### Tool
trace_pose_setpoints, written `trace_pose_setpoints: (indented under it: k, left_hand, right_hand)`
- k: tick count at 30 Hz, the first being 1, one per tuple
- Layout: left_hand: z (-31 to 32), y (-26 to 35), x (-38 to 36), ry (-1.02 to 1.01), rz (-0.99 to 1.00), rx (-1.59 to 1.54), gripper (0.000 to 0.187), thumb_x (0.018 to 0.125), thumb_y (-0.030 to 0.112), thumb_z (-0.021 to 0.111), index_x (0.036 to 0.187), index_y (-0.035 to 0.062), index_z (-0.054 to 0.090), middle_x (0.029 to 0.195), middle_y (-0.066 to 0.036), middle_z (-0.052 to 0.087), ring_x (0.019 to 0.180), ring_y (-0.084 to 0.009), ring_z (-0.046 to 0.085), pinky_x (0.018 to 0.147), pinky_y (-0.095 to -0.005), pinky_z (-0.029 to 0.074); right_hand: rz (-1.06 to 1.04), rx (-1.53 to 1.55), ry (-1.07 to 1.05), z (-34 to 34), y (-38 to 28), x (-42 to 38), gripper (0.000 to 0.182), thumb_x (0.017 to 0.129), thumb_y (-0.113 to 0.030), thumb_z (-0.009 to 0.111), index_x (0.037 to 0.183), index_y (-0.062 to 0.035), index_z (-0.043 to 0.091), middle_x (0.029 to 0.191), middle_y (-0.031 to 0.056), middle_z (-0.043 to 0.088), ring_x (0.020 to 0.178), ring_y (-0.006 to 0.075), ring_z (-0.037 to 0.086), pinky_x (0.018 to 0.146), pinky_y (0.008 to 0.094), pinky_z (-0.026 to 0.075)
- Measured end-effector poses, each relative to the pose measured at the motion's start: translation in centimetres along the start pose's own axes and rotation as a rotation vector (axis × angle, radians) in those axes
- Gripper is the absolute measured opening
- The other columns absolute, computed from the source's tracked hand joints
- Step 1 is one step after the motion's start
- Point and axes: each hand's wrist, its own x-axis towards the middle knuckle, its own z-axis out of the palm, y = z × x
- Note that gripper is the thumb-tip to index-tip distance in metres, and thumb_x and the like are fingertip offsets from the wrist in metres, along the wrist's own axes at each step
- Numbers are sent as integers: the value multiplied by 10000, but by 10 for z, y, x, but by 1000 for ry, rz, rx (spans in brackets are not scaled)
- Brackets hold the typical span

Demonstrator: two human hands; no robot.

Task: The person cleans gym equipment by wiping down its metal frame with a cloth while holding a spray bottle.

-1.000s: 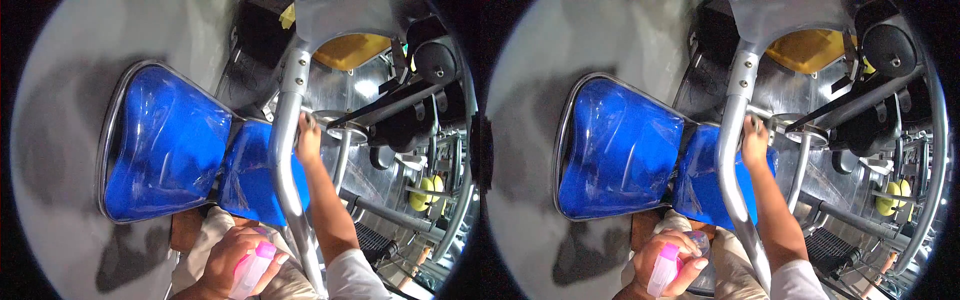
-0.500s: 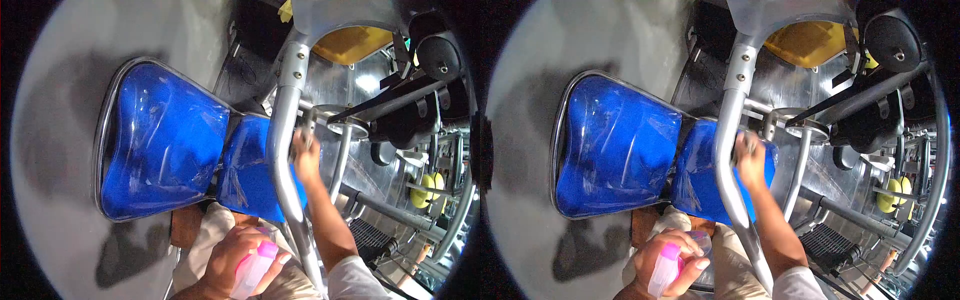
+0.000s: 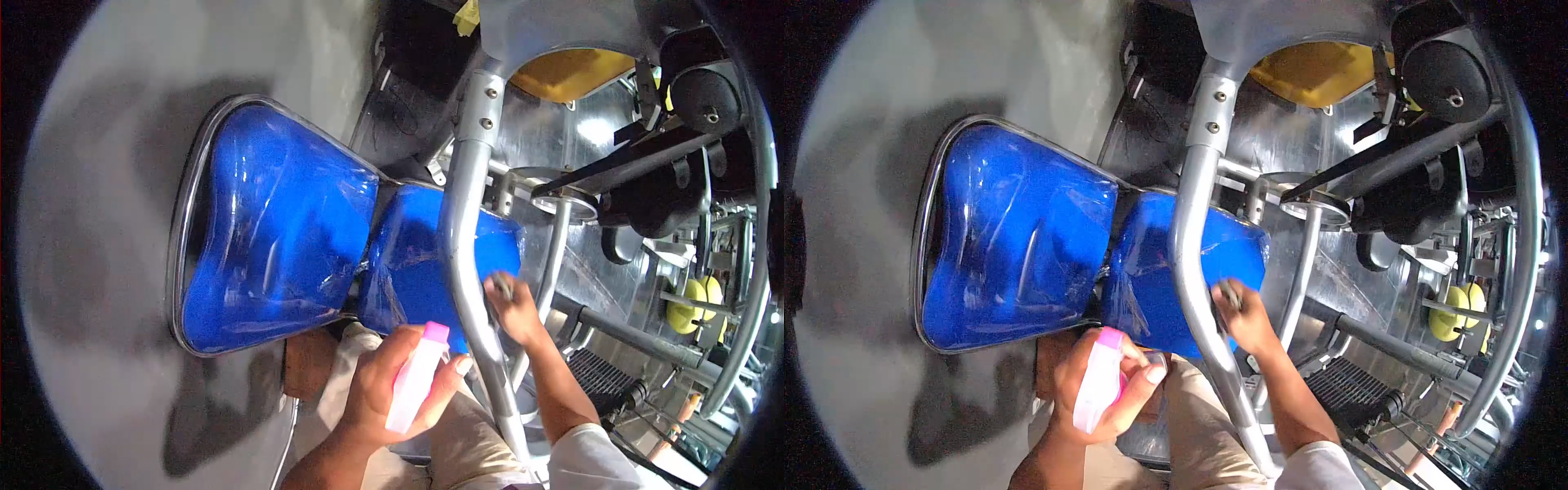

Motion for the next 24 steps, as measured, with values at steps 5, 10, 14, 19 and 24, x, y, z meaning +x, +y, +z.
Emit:
trace_pose_setpoints:
  k: [5, 10, 14, 19, 24]
  left_hand:
    - [-3, -3, 4, 61, -102, -22, 297, 815, 148, 782, 1000, 42, 575, 763, -88, 633, 611, -231, 646, 544, -332, 503]
    - [6, 0, -3, 66, -74, 14, 286, 822, 150, 774, 996, 50, 570, 724, -87, 621, 606, -240, 646, 546, -341, 502]
    - [15, -1, -14, 109, -95, -71, 227, 820, 70, 769, 946, 32, 584, 693, -31, 610, 608, -115, 600, 569, -274, 487]
    - [0, -4, -24, 144, -198, -136, 215, 839, 103, 759, 934, 46, 575, 679, -49, 607, 595, -135, 602, 548, -291, 472]
    - [-5, -13, -20, 229, -225, -143, 204, 827, 53, 763, 908, 45, 576, 702, -6, 588, 615, -74, 552, 559, -245, 448]
  right_hand:
    - [221, 44, -51, -14, 52, -71, 287, 993, -266, 573, 880, -4, 603, 705, 27, 530, 712, 118, 478, 653, 326, 421]
    - [-137, 239, 178, 23, -7, 39, 256, 997, -262, 574, 894, -27, 576, 711, -20, 491, 684, 87, 426, 613, 291, 383]
    - [-104, 454, 372, 38, -42, 81, 264, 1004, -268, 561, 871, -40, 570, 699, -32, 488, 640, 83, 409, 575, 278, 360]
    - [-7, -124, -27, -8, 36, -39, 248, 995, -266, 570, 902, -35, 579, 717, 6, 530, 685, 113, 491, 629, 306, 419]
    - [308, 140, 11, -23, 107, -151, 168, 976, -191, 595, 887, -48, 584, 738, -34, 496, 721, 73, 440, 647, 262, 374]
